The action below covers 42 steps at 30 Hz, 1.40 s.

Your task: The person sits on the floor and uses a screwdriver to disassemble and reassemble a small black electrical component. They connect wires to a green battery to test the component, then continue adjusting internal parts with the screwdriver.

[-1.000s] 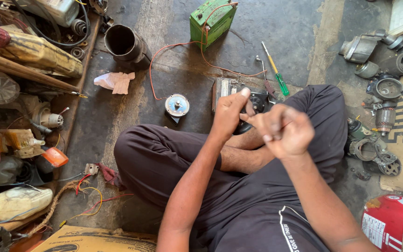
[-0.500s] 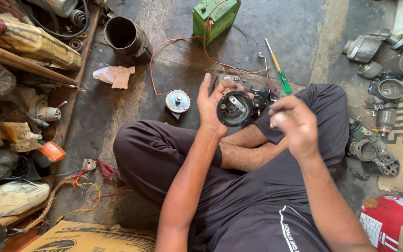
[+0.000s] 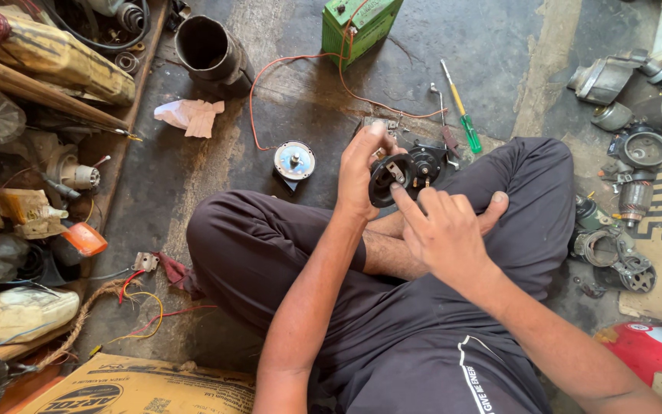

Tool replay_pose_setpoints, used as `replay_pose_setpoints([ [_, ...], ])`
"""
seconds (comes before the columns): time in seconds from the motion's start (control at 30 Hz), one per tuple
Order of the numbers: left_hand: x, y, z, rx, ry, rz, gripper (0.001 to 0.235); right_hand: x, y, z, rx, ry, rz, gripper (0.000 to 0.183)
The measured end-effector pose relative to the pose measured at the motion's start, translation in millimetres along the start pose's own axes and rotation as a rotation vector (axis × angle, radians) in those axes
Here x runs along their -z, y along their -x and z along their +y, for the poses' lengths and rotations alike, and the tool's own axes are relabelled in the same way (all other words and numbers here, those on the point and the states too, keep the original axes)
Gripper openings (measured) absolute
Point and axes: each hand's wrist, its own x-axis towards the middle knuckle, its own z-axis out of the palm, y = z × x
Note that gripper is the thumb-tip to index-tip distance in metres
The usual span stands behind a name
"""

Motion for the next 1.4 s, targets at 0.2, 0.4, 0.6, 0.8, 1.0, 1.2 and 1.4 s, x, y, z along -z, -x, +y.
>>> replay_pose_setpoints([
  [0.2, -7.8, 5.1, -1.7, -0.048, 0.104, -0.052, 0.016, -7.8, 1.9, -15.7, -0.09, -0.303, 0.089, 0.05],
  [0.4, -13.5, 6.7, 2.3, -0.135, 0.1, -0.099, 0.018, -14.6, 7.1, -10.2, -0.536, -1.582, -0.281, 0.072],
  [0.6, -10.0, 3.6, 0.2, -0.106, 0.148, -0.106, 0.019, -17.6, 8.2, -14.0, -0.342, -1.309, -0.16, 0.076],
  [0.8, 11.7, -8.6, -7.8, -0.052, 0.146, 0.061, 0.021, -0.1, 7.0, 4.1, -0.113, -0.237, 0.051, 0.046],
  [1.0, 20.5, -18.5, -15.2, 0.251, 0.154, 0.209, 0.031, 23.5, -4.0, 32.4, -0.121, -0.294, 0.009, 0.035],
  [1.2, 15.7, -12.2, -15.3, 0.316, 0.017, 0.047, 0.029, 20.0, -6.3, 40.7, 0.159, -0.089, 0.02, 0.047],
  [1.4, 12.1, -3.5, -18.9, 0.22, -0.272, -0.026, 0.02, 9.9, -0.9, 48.9, 0.354, -0.081, 0.023, 0.034],
])
